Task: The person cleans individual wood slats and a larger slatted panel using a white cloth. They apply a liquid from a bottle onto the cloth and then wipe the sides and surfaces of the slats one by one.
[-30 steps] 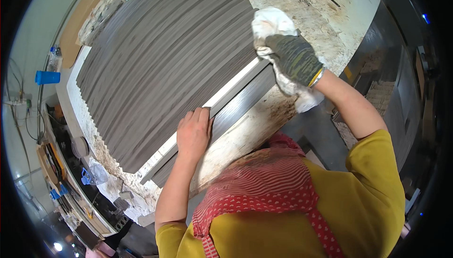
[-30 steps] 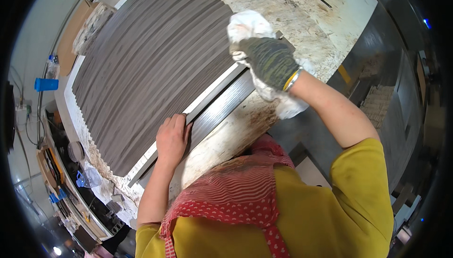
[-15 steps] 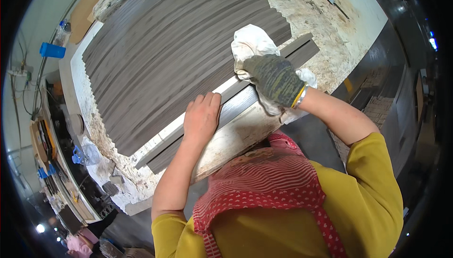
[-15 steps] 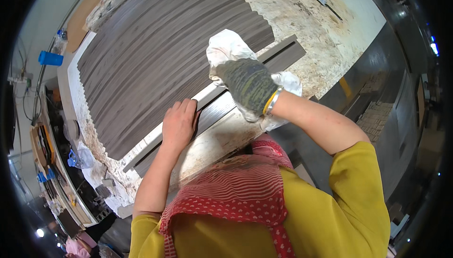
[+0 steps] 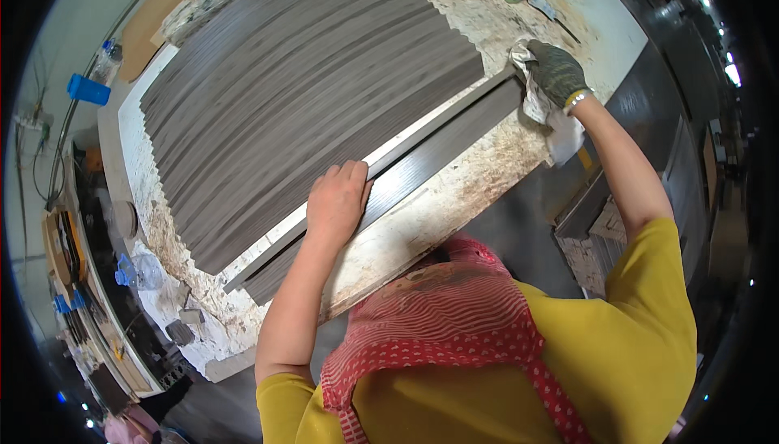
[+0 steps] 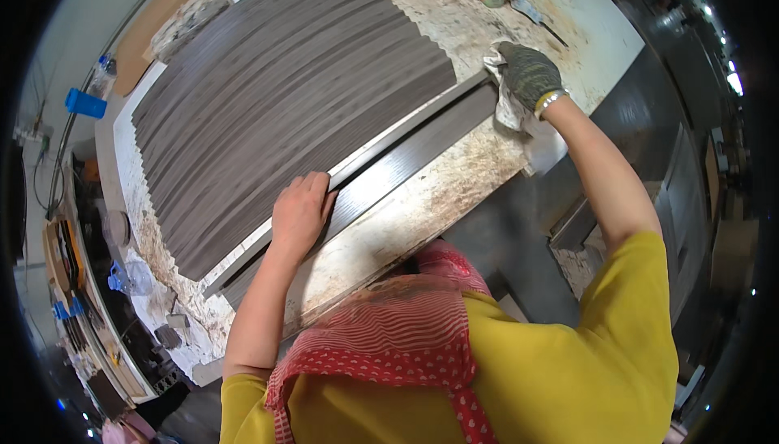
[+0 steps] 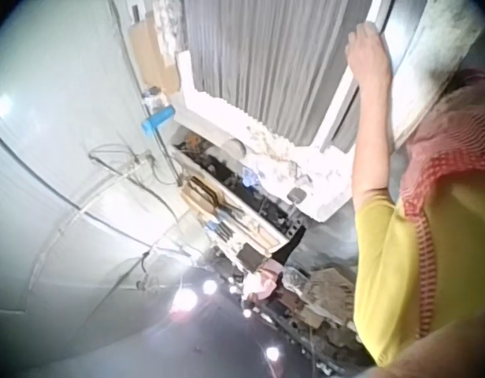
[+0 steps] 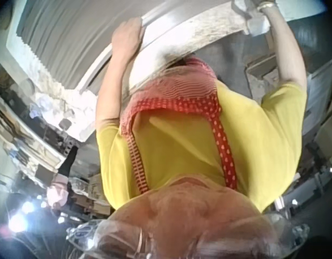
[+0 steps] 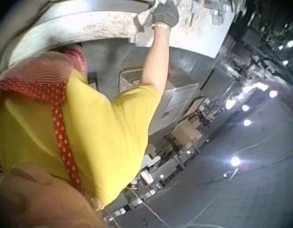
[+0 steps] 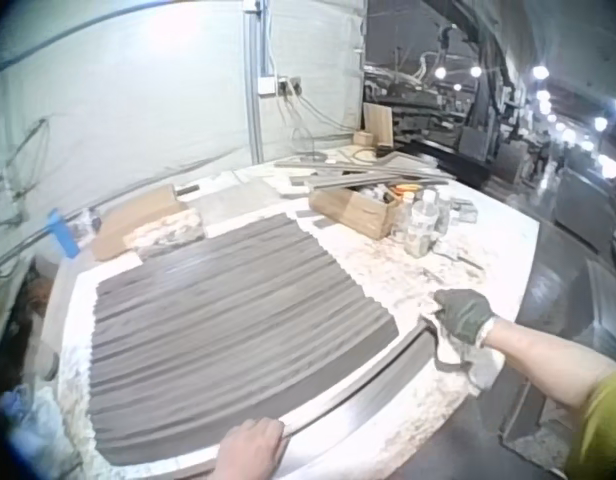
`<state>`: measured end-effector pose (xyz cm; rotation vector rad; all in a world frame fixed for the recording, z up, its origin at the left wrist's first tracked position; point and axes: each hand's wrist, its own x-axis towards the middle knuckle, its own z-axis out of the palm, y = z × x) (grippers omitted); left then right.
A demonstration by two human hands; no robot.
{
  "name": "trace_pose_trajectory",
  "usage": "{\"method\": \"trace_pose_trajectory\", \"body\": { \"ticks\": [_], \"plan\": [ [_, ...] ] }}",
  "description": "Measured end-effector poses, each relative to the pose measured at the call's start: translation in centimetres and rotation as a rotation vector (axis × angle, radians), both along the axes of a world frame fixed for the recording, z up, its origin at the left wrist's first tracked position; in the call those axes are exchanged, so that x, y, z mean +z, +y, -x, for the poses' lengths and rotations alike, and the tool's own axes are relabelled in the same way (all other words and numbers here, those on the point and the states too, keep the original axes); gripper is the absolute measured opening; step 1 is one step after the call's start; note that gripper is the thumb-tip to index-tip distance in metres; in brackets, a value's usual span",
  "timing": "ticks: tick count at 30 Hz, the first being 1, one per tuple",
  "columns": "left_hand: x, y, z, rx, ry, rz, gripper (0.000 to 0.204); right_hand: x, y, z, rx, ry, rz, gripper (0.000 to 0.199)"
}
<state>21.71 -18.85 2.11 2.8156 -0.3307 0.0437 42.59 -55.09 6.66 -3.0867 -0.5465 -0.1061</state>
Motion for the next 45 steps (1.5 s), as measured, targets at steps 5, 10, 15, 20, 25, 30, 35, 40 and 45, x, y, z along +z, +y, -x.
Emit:
{"method": "trace_pose_trajectory", "body": {
  "ticks": [5, 10, 15, 20, 25, 30, 35, 40, 45],
  "plan": [
    [1.6, 1.5, 1.9, 0.062, 0.021, 0.031, 0.03, 2.5, 8.4, 5.1, 0.364, 0.151, -0.404, 0.034],
    [1.5, 8.8, 8.3, 0.27, 0.034, -0.004, 0.038, -1.0, 8.7, 5.2, 0.301, 0.229, -0.302, 0.037],
    [-0.1, 10.2, 10.4, 0.329, 0.046, -0.062, 0.027, -0.6, 11.3, 6.4, 0.327, 0.234, -0.117, 0.032],
    [-0.4, 9.6, 10.5, 0.334, -0.017, -0.106, 0.022, -1.6, 17.7, 10.3, 0.653, 0.212, -0.34, 0.026],
    [-0.6, 10.1, 11.2, 0.342, -0.047, -0.105, 0.021, -0.2, 20.8, 10.4, 0.656, 0.459, -0.107, 0.023],
    [-1.1, 9.8, 11.1, 0.363, -0.076, -0.094, 0.02, 0.1, 18.0, 9.1, 0.636, 0.364, -0.189, 0.022],
    [-1.1, 10.0, 10.9, 0.359, -0.067, -0.083, 0.022, -0.9, 25.9, 13.7, 0.911, 0.351, -0.316, 0.023],
    [-1.7, 10.0, 11.7, 0.349, -0.098, -0.068, 0.024, 0.8, 21.9, 10.1, 0.7, 0.575, -0.098, 0.02],
    [-1.8, 9.8, 11.2, 0.355, -0.113, -0.099, 0.022, 0.4, 22.9, 11.1, 0.69, 0.521, -0.145, 0.017]
  ]
}}
